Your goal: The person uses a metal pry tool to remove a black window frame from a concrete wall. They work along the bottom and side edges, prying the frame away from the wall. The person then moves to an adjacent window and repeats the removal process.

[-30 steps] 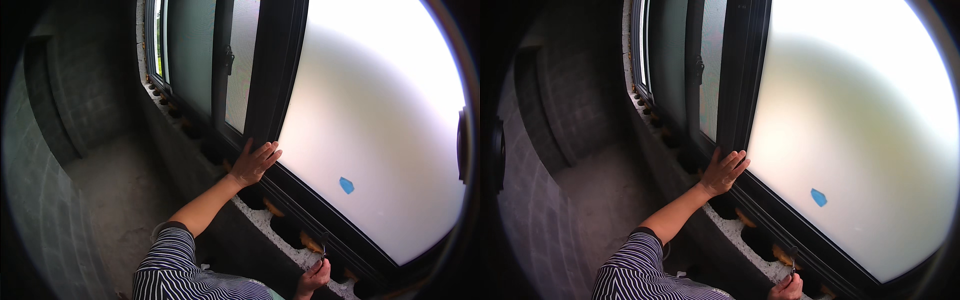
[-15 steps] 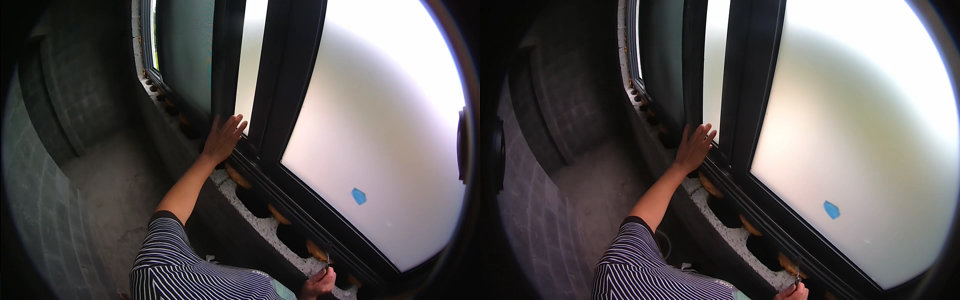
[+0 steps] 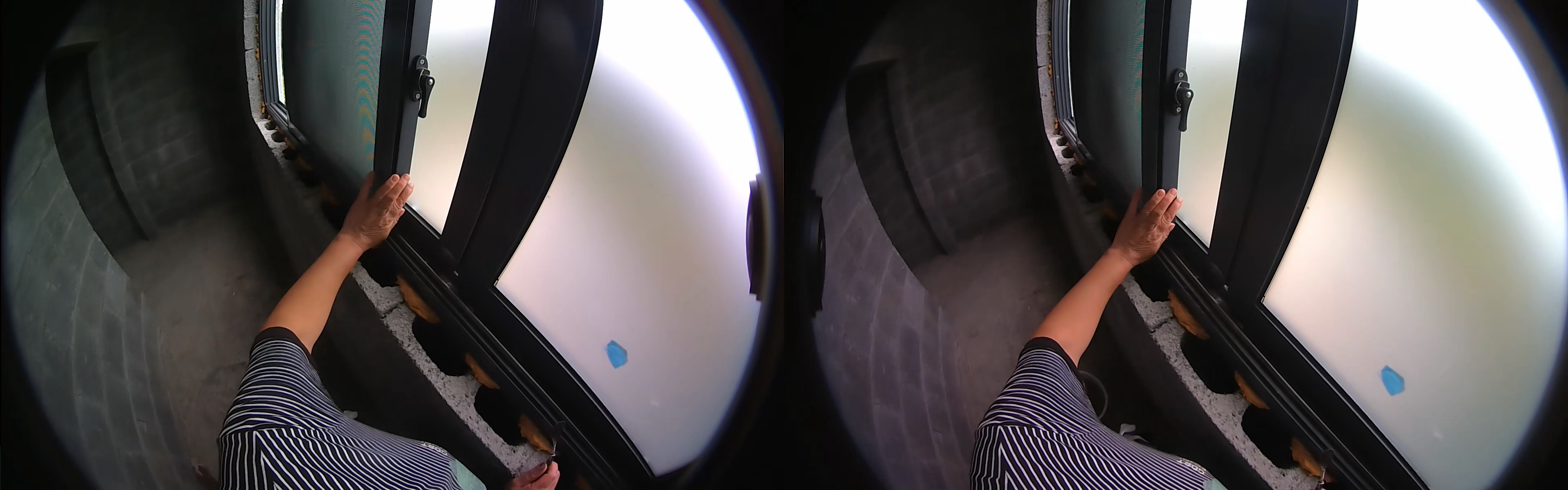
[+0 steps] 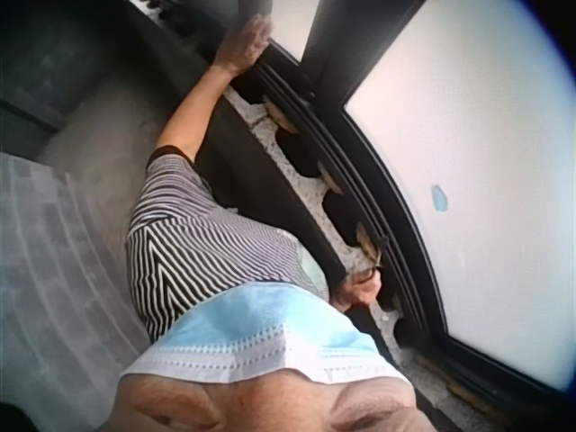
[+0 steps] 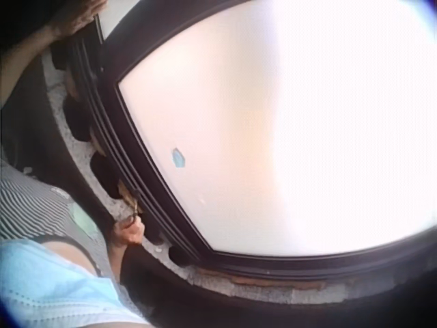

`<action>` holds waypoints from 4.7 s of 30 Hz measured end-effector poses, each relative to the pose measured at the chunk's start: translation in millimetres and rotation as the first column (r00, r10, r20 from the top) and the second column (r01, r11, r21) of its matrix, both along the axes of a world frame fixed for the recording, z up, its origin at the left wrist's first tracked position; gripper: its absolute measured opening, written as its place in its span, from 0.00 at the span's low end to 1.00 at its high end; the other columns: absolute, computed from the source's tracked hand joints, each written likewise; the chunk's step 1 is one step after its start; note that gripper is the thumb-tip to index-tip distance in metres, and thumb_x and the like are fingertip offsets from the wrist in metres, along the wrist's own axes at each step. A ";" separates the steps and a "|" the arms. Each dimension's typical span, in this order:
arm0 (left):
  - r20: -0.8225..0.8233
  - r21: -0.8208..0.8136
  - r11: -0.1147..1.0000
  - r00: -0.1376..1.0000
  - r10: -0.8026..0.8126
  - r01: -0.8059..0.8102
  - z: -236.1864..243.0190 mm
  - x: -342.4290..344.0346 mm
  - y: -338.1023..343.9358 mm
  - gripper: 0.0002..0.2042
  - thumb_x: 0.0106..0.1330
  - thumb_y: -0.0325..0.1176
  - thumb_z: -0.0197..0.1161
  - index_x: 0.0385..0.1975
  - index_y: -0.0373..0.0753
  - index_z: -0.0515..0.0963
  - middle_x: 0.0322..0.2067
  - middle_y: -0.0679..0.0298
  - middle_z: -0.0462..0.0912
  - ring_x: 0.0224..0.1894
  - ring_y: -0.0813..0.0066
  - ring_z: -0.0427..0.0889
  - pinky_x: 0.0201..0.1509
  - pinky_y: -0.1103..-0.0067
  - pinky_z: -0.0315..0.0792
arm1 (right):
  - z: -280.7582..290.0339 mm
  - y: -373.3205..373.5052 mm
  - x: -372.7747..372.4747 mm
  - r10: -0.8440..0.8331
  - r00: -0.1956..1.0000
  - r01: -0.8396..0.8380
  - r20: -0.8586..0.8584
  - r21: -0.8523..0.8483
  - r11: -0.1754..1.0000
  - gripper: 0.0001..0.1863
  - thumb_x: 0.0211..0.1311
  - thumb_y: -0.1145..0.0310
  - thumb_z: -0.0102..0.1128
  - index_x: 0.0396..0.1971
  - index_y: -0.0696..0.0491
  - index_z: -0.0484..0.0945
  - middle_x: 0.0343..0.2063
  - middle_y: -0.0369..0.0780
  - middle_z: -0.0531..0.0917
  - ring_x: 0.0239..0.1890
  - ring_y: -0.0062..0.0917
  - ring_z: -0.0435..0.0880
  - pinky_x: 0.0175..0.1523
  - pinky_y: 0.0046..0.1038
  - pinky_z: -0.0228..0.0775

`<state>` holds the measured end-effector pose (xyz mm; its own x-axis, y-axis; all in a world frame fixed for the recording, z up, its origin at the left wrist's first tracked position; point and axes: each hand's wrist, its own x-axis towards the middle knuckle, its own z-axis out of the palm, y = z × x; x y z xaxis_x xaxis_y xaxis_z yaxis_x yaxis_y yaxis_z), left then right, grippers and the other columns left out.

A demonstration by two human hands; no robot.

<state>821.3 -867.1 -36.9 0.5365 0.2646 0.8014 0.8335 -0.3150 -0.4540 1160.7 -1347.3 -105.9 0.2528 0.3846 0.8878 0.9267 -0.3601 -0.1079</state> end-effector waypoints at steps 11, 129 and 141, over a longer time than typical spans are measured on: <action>0.013 -0.009 1.000 1.000 0.020 -0.020 0.5 -23.5 29.4 0.31 0.68 0.44 0.62 0.72 0.51 0.63 0.76 0.70 0.48 0.79 0.64 0.43 0.74 0.51 0.58 | -3.7 1.5 0.9 -0.076 0.997 0.077 0.028 -0.030 0.997 0.11 0.73 0.66 0.58 0.38 0.60 0.82 0.30 0.48 0.84 0.29 0.45 0.84 0.34 0.40 0.77; 0.144 0.217 0.832 0.826 -0.545 0.511 109.7 65.2 29.5 0.27 0.81 0.47 0.35 0.76 0.43 0.55 0.74 0.54 0.59 0.74 0.51 0.61 0.78 0.47 0.40 | 8.3 0.4 5.4 -0.144 0.971 0.126 0.189 0.106 0.986 0.12 0.72 0.64 0.57 0.31 0.55 0.82 0.24 0.44 0.80 0.22 0.40 0.80 0.26 0.39 0.71; 0.202 0.164 0.933 0.915 -0.350 0.321 105.9 15.0 68.0 0.30 0.78 0.43 0.43 0.78 0.49 0.49 0.77 0.64 0.52 0.74 0.55 0.61 0.77 0.46 0.43 | 11.2 -3.1 -6.3 -0.229 0.965 0.233 0.129 -0.016 0.972 0.14 0.74 0.60 0.57 0.32 0.52 0.85 0.26 0.42 0.83 0.26 0.40 0.82 0.28 0.40 0.72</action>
